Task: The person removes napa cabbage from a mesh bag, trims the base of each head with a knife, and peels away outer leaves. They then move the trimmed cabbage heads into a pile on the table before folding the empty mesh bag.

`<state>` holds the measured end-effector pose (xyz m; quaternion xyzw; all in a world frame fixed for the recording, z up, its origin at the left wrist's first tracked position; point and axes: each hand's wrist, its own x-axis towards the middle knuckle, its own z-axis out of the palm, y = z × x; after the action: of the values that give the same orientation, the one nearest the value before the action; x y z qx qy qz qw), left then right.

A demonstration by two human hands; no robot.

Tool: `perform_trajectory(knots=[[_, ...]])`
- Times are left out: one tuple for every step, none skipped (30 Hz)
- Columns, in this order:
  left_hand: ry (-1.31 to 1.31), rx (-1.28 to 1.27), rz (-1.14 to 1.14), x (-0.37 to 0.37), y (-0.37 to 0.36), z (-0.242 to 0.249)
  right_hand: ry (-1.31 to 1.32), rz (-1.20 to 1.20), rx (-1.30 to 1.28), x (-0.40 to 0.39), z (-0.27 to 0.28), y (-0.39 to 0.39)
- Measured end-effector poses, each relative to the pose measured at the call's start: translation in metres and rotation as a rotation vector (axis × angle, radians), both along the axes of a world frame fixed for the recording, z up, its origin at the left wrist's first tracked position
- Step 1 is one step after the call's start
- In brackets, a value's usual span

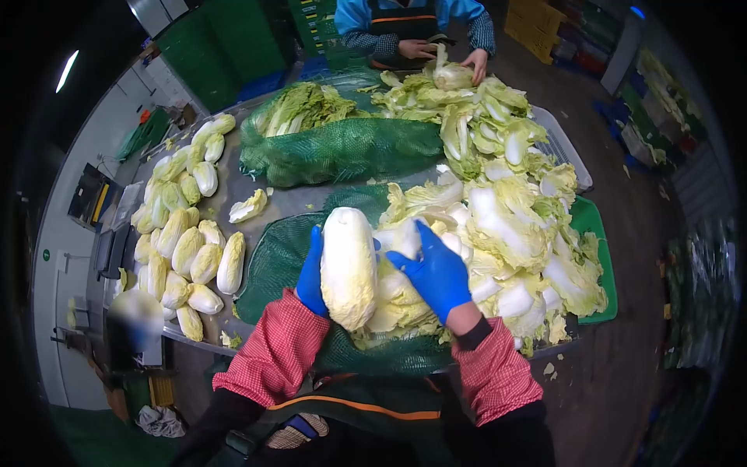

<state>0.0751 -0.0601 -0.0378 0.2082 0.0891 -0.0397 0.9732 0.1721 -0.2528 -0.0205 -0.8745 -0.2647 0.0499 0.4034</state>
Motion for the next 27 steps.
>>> perform_trajectory(knots=[[0.071,0.02,0.049,0.002,0.003,0.001,0.059,0.044,0.131,-0.009,0.008,0.008],[0.05,0.115,0.038,0.003,0.007,0.0,0.262,0.101,0.179,-0.013,0.016,0.016],[0.029,0.211,0.029,0.004,0.011,0.001,0.248,0.087,0.232,-0.015,0.016,0.024],[-0.09,0.399,0.039,0.004,0.015,0.003,0.233,0.076,0.285,-0.017,0.015,0.033],[-0.21,0.59,0.056,0.005,0.017,0.007,0.217,0.071,0.34,-0.018,0.016,0.042],[-0.184,0.632,0.084,0.001,0.018,0.01,0.38,0.041,0.35,-0.016,0.02,0.048],[-0.264,0.544,0.051,0.004,0.021,-0.008,0.466,0.054,0.425,-0.015,0.019,0.055],[-0.234,0.475,0.151,-0.007,0.013,-0.036,0.609,0.067,0.478,-0.013,0.007,0.063],[-0.151,0.639,0.213,-0.022,0.012,-0.061,0.757,0.086,0.521,-0.013,-0.005,0.072],[-0.104,0.471,0.139,-0.034,0.012,-0.019,0.762,0.128,0.517,-0.018,-0.009,0.08],[-0.051,0.383,0.13,-0.042,0.022,-0.02,0.765,0.166,0.516,-0.023,-0.013,0.09],[0.025,0.332,0.177,-0.048,0.039,-0.02,0.773,0.207,0.493,-0.029,-0.008,0.102],[0.1,0.271,0.214,-0.056,0.056,-0.02,0.782,0.238,0.468,-0.037,0.002,0.11],[0.175,0.113,0.236,-0.064,0.079,-0.018,0.789,0.261,0.443,-0.043,0.009,0.117],[0.242,-0.049,0.252,-0.072,0.108,-0.011,0.747,0.256,0.406,-0.047,0.01,0.127],[0.138,-0.141,0.28,-0.081,0.138,-0.009,0.717,0.261,0.389,-0.048,0.007,0.135],[0.08,-0.018,0.396,-0.091,0.169,0.0,0.685,0.262,0.375,-0.05,0.005,0.143],[0.117,0.238,0.568,-0.101,0.204,0.006,0.694,0.277,0.365,-0.052,0.001,0.148],[0.117,0.078,0.492,-0.115,0.239,-0.001,0.701,0.291,0.354,-0.053,-0.003,0.152],[0.124,0.227,0.738,-0.124,0.269,-0.001,0.708,0.301,0.342,-0.055,-0.007,0.157],[0.152,0.098,0.752,-0.14,0.299,0.002,0.708,0.303,0.32,-0.058,-0.01,0.162],[0.122,0.11,0.753,-0.155,0.338,-0.01,0.709,0.3,0.297,-0.061,-0.013,0.165],[0.174,0.234,0.874,-0.171,0.376,-0.024,0.712,0.292,0.273,-0.063,-0.015,0.169],[0.169,0.139,0.851,-0.19,0.412,-0.035,0.696,0.293,0.248,-0.066,-0.015,0.171],[0.061,0.309,1.025,-0.201,0.453,-0.06,0.682,0.291,0.24,-0.066,-0.017,0.175],[0.103,0.232,1.088,-0.216,0.472,-0.058,0.672,0.276,0.227,-0.068,-0.02,0.176],[0.172,0.116,1.154,-0.23,0.48,-0.049,0.665,0.251,0.211,-0.07,-0.022,0.171]])
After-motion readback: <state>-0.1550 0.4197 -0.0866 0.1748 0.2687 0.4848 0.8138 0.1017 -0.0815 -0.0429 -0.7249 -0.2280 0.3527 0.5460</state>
